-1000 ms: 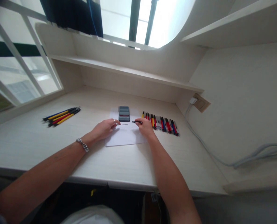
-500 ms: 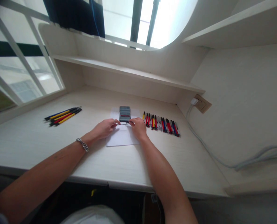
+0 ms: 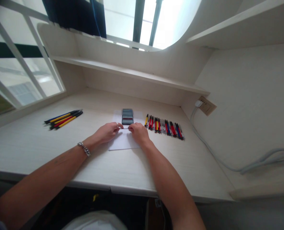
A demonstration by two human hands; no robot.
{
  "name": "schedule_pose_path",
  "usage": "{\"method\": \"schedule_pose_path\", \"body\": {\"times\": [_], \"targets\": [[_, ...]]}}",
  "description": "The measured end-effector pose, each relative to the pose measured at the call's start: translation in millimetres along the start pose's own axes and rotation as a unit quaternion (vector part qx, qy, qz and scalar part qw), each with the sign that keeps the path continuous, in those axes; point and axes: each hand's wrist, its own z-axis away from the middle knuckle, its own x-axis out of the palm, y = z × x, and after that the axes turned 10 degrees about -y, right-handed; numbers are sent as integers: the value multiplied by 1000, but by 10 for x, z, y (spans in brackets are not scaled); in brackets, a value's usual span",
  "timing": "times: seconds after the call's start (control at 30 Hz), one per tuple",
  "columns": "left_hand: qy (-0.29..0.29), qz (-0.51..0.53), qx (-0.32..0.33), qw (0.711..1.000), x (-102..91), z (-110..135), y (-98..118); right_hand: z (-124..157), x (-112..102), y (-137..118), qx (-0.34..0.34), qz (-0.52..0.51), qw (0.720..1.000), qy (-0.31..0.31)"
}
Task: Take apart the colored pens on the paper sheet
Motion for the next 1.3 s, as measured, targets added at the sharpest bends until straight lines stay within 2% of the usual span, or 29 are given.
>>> {"method": "schedule_pose_path", "body": {"times": [0.17,0.3,0.6,0.67,0.77,0.83,0.93,1.07,1.2,1.3], "targets": [[-4,-4,-24,1000,-44,13,-21,-17,-22,79,46,12,999,3],[-13,-2,-36,999,-71,19,-34,6,-21,154,75,24,996,-29],[-14,-10,-40,999,-74,28,14,-22,4,77,129,67,989,-33],[-13,-12,-35,999,-69,28,10,-18,-22,78,118,50,992,-8],[-11,-11,-23,1000,-51,28,9,8,-43,51,48,4,998,30],[-8,-7,-11,1000,-30,26,14,29,-31,1,-1,-14,1000,28],[-2,-3,12,1000,2,20,18,46,-4,-87,-30,1,1000,-7],[-1,8,25,1000,6,12,-6,32,-45,-87,-5,32,999,-22],[9,27,8,1000,-40,10,-57,23,-124,76,47,36,998,-18],[25,41,-15,999,-77,9,-84,33,-127,184,75,34,996,-36]]}}
